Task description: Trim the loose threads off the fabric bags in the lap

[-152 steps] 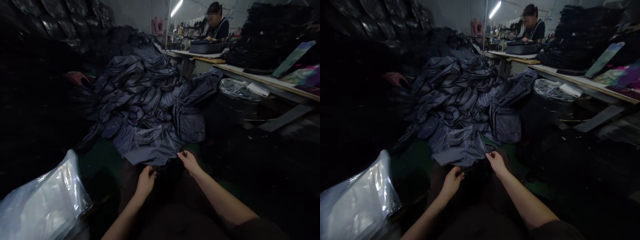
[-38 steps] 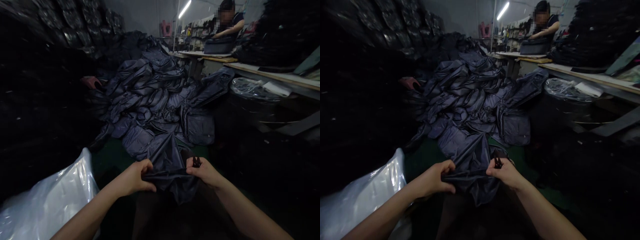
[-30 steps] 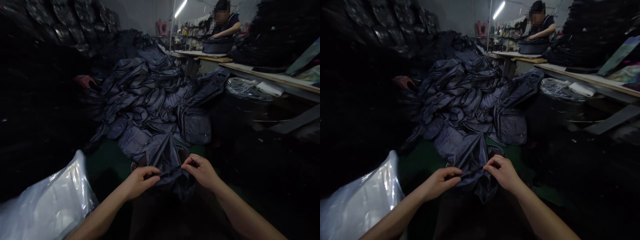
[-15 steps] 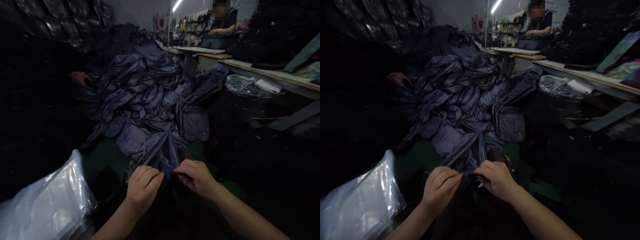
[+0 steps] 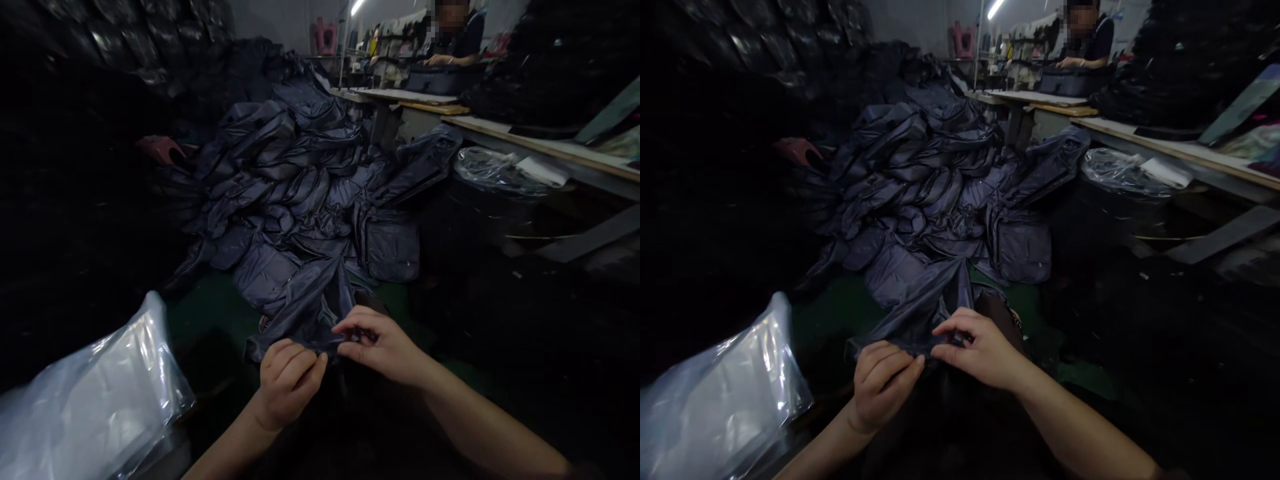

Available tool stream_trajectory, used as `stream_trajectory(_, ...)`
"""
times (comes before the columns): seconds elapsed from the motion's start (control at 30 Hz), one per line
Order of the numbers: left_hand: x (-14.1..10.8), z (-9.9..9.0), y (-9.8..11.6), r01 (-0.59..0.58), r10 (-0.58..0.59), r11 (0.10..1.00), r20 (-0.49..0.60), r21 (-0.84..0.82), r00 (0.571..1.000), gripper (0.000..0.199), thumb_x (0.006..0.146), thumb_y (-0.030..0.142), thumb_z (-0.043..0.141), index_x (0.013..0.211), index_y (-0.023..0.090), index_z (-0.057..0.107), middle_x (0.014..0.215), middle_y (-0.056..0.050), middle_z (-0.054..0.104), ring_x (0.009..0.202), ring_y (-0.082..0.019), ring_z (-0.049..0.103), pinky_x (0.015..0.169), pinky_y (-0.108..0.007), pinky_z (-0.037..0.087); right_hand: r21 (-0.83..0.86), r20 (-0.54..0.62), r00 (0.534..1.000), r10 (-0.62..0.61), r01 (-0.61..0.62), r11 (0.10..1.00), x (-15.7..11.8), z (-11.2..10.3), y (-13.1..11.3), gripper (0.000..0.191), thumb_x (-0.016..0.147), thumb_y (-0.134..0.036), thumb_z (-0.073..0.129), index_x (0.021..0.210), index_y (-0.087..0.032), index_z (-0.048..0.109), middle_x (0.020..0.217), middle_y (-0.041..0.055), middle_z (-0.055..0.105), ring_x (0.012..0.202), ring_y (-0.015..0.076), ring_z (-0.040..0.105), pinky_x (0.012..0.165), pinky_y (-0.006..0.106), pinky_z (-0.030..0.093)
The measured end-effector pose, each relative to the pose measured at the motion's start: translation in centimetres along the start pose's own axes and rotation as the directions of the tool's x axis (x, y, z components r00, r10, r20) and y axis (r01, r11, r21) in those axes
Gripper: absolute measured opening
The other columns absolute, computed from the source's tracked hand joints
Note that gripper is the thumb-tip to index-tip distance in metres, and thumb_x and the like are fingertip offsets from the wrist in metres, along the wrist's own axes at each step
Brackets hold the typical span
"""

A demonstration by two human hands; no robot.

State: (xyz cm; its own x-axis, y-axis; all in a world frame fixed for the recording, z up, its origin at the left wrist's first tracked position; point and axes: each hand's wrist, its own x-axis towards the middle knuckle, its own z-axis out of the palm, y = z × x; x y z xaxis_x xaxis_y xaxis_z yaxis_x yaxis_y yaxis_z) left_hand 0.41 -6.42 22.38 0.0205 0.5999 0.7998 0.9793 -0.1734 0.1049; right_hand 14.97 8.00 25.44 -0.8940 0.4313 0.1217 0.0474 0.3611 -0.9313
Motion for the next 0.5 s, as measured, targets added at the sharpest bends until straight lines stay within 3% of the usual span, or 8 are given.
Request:
stream_trajectory(0.1, 0.0, 0.2, 0.1, 0.001, -0.002, 1.000, -0.003, -0.022, 1.000, 0.020, 0.067, 0.004, 0.066, 0.071, 0.022, 0.060, 0.066, 0.005, 0.065, 0.065, -0.012, 0.059, 0.073, -0.031, 0.048, 0.030, 0.035, 0.999, -0.019, 0.018, 0.999, 0.7, 0.8, -0.2, 0.023, 0.073, -0.035, 0.071, 0.089, -0.019, 0.068, 0.084, 0.0024, 0.055, 0.075, 0.0134, 0.053, 0.063, 0.023, 0.043)
stream_trajectory(0.3, -1.2, 0.7, -0.2, 0.004, -0.002, 0.999, 0.039, -0.052, 0.999, 0.023, 0.066, 0.001, 0.066, 0.076, 0.021, 0.059, 0.068, 0.004, 0.064, 0.066, -0.012, 0.058, 0.072, -0.031, 0.049, 0.027, -0.009, 0.999, -0.036, 0.037, 0.999, 0.9, 2.2, -0.2, 0.013, 0.085, -0.028, 0.058, 0.079, -0.017, 0.063, 0.080, 0.0026, 0.055, 0.076, 0.0139, 0.052, 0.069, 0.026, 0.042)
stream_trajectory(0.4, -1.4, 0.7, -0.2, 0.029, -0.028, 0.999, 0.015, -0.025, 0.999, 0.024, 0.066, 0.001, 0.066, 0.077, 0.021, 0.059, 0.068, 0.003, 0.063, 0.066, -0.012, 0.057, 0.069, -0.031, 0.049, 0.198, -0.156, 0.981, 0.118, -0.086, 0.976, 0.7, 2.3, 0.5, 0.020, 0.084, -0.034, 0.057, 0.075, -0.017, 0.057, 0.070, -0.0007, 0.049, 0.064, 0.0113, 0.047, 0.059, 0.023, 0.039)
stream_trajectory(0.5, -1.1, 0.6, -0.3, 0.042, -0.042, 0.999, -0.016, 0.002, 0.999, 0.022, 0.066, 0.001, 0.067, 0.074, 0.020, 0.059, 0.065, 0.003, 0.061, 0.064, -0.012, 0.056, 0.067, -0.030, 0.049, 0.479, -0.186, 0.919, 0.349, -0.225, 0.848, 0.6, 1.9, 1.6, 0.027, 0.082, -0.042, 0.059, 0.077, -0.017, 0.053, 0.053, -0.0072, 0.033, 0.045, 0.0068, 0.029, 0.043, 0.021, 0.024)
